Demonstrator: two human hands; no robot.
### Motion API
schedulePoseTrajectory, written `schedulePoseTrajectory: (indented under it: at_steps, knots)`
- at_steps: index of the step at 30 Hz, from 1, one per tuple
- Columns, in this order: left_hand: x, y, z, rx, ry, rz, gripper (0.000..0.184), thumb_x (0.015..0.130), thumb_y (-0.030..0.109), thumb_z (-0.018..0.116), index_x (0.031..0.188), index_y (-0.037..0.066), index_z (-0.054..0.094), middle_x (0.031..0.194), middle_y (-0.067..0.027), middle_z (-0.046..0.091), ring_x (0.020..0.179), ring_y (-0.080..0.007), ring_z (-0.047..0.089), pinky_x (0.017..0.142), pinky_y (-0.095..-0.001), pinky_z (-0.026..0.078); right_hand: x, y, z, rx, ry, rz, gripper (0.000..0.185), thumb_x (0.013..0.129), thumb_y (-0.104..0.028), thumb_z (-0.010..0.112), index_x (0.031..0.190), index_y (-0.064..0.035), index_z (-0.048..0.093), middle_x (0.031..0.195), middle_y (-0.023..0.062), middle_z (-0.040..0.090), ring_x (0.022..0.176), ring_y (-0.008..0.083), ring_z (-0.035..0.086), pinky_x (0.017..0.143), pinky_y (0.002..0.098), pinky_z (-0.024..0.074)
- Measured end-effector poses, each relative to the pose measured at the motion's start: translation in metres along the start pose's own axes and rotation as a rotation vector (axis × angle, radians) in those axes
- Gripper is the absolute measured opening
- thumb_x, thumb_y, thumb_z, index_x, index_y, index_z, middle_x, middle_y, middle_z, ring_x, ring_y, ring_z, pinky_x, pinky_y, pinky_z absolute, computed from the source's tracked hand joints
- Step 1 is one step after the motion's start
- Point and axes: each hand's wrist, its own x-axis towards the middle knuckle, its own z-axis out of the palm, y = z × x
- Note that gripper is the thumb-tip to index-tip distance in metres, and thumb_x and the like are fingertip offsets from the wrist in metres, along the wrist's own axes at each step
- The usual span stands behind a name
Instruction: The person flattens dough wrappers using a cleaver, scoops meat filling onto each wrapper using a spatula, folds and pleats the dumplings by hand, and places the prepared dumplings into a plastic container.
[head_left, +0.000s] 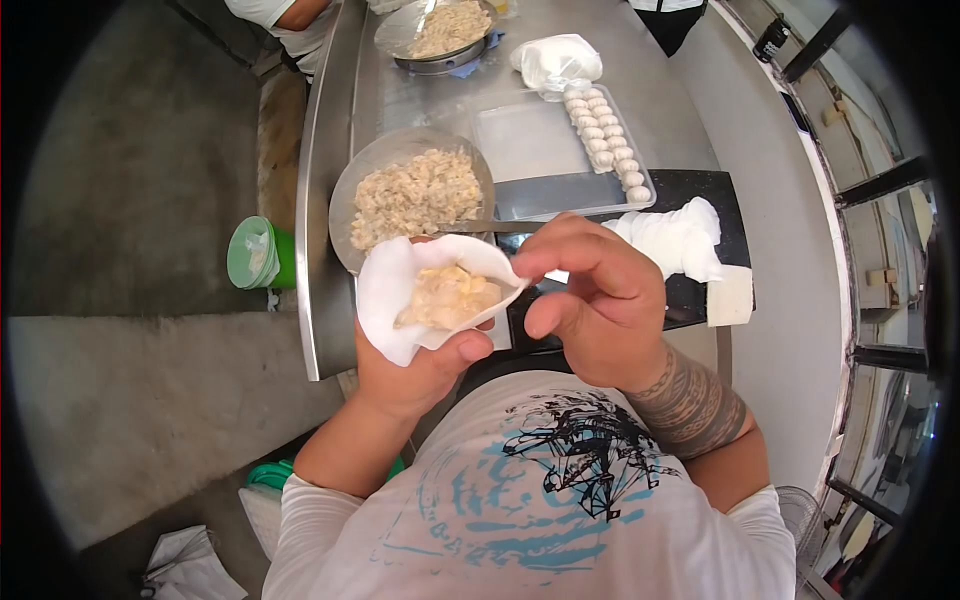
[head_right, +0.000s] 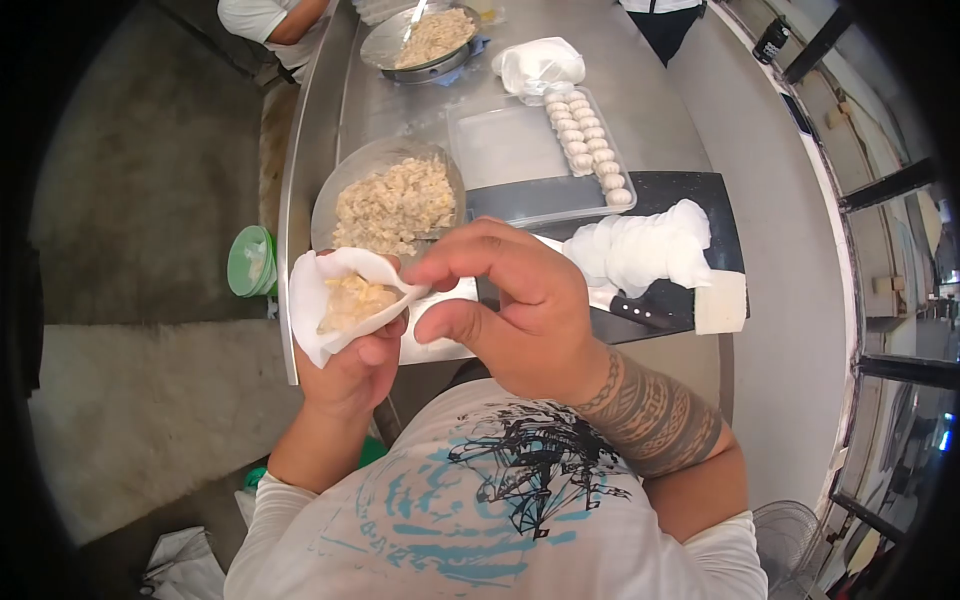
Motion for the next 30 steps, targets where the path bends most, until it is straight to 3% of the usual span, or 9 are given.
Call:
schedulePoseTrajectory:
  at_steps: [2, 8, 11, 15, 18, 22, 23, 27, 30]
  knots:
    - [-0.004, -0.008, 0.026, 0.062, 0.143, 0.003, 0.074, 0.08, 0.007, 0.091, 0.141, -0.001, 0.051, 0.128, -0.0138, 0.068, 0.12, -0.0227, 0.067, 0.096, -0.0352, 0.057, -0.006, -0.002, -0.012, -0.008, -0.005, -0.003, 0.026, 0.088, -0.014, 0.085, 0.109, -0.0019, 0.074, 0.102, 0.0101, 0.073, 0.088, 0.0187, 0.066, 0.082, 0.0312, 0.0537]
    - [-0.003, -0.006, 0.063, 0.694, 0.022, -0.028, 0.051, 0.079, 0.003, 0.088, 0.124, -0.002, 0.066, 0.124, -0.0133, 0.069, 0.115, -0.0205, 0.067, 0.096, -0.0344, 0.055, -0.015, -0.018, -0.057, -0.136, 0.01, -0.009, 0.023, 0.087, -0.016, 0.085, 0.104, -0.003, 0.075, 0.102, 0.0093, 0.07, 0.088, 0.0198, 0.066, 0.082, 0.0308, 0.0533]
    - [0.009, -0.012, 0.074, 0.688, -0.153, 0.142, 0.048, 0.077, 0.001, 0.088, 0.121, -0.003, 0.068, 0.125, -0.014, 0.069, 0.114, -0.0206, 0.067, 0.097, -0.0343, 0.055, -0.017, -0.026, -0.069, -0.053, 0.022, 0.047, 0.018, 0.089, -0.014, 0.083, 0.101, -0.0033, 0.075, 0.101, 0.0096, 0.069, 0.089, 0.0221, 0.065, 0.082, 0.0314, 0.053]
    - [0.009, -0.026, 0.098, 0.75, -0.07, 0.161, 0.051, 0.077, 0.0, 0.087, 0.124, -0.003, 0.066, 0.129, -0.0147, 0.067, 0.114, -0.021, 0.067, 0.097, -0.0338, 0.055, -0.025, -0.029, -0.093, -0.061, -0.079, 0.053, 0.014, 0.091, -0.011, 0.08, 0.101, -0.0034, 0.073, 0.101, 0.0103, 0.068, 0.089, 0.0233, 0.066, 0.082, 0.0317, 0.0529]
    - [-0.001, -0.057, 0.117, 0.193, 0.145, 0.082, 0.056, 0.078, -0.001, 0.088, 0.128, -0.003, 0.063, 0.128, -0.0142, 0.067, 0.113, -0.0191, 0.068, 0.096, -0.0329, 0.056, -0.028, -0.035, -0.108, -0.162, -0.141, -0.008, 0.015, 0.096, -0.014, 0.077, 0.102, -0.0023, 0.071, 0.102, 0.0095, 0.066, 0.091, 0.0197, 0.063, 0.083, 0.0313, 0.0517]
    - [-0.012, -0.064, 0.119, 0.428, 0.189, -0.036, 0.061, 0.078, -0.001, 0.089, 0.132, -0.002, 0.061, 0.13, -0.014, 0.067, 0.113, -0.0176, 0.068, 0.095, -0.0327, 0.057, -0.028, -0.045, -0.127, -0.256, -0.188, -0.098, 0.016, 0.098, -0.015, 0.075, 0.103, -0.0008, 0.069, 0.101, 0.0092, 0.065, 0.093, 0.0183, 0.062, 0.084, 0.0308, 0.0509]
    - [-0.014, -0.061, 0.125, 0.444, 0.182, -0.067, 0.061, 0.078, -0.001, 0.09, 0.132, -0.002, 0.061, 0.131, -0.014, 0.067, 0.112, -0.0175, 0.068, 0.095, -0.0328, 0.057, -0.028, -0.05, -0.128, -0.179, -0.167, -0.009, 0.016, 0.098, -0.014, 0.075, 0.102, -0.0005, 0.069, 0.101, 0.0092, 0.065, 0.093, 0.0184, 0.062, 0.085, 0.0307, 0.0508]
    - [-0.009, -0.062, 0.129, 0.581, -0.018, 0.041, 0.059, 0.079, -0.002, 0.089, 0.131, -0.001, 0.061, 0.13, -0.0141, 0.067, 0.111, -0.0173, 0.068, 0.094, -0.0326, 0.057, -0.03, -0.056, -0.135, -0.087, -0.159, 0.118, 0.01, 0.095, -0.008, 0.074, 0.102, -0.0012, 0.071, 0.096, 0.0097, 0.068, 0.087, 0.0216, 0.065, 0.082, 0.0326, 0.0527]
    - [-0.005, -0.077, 0.146, 0.482, 0.13, 0.129, 0.054, 0.081, -0.003, 0.087, 0.128, 0.0, 0.062, 0.125, -0.0134, 0.068, 0.108, -0.0168, 0.068, 0.092, -0.0315, 0.057, -0.033, -0.054, -0.142, -0.128, -0.174, 0.1, 0.01, 0.094, -0.006, 0.074, 0.102, -0.0011, 0.071, 0.094, 0.0102, 0.069, 0.086, 0.0227, 0.067, 0.08, 0.0332, 0.054]
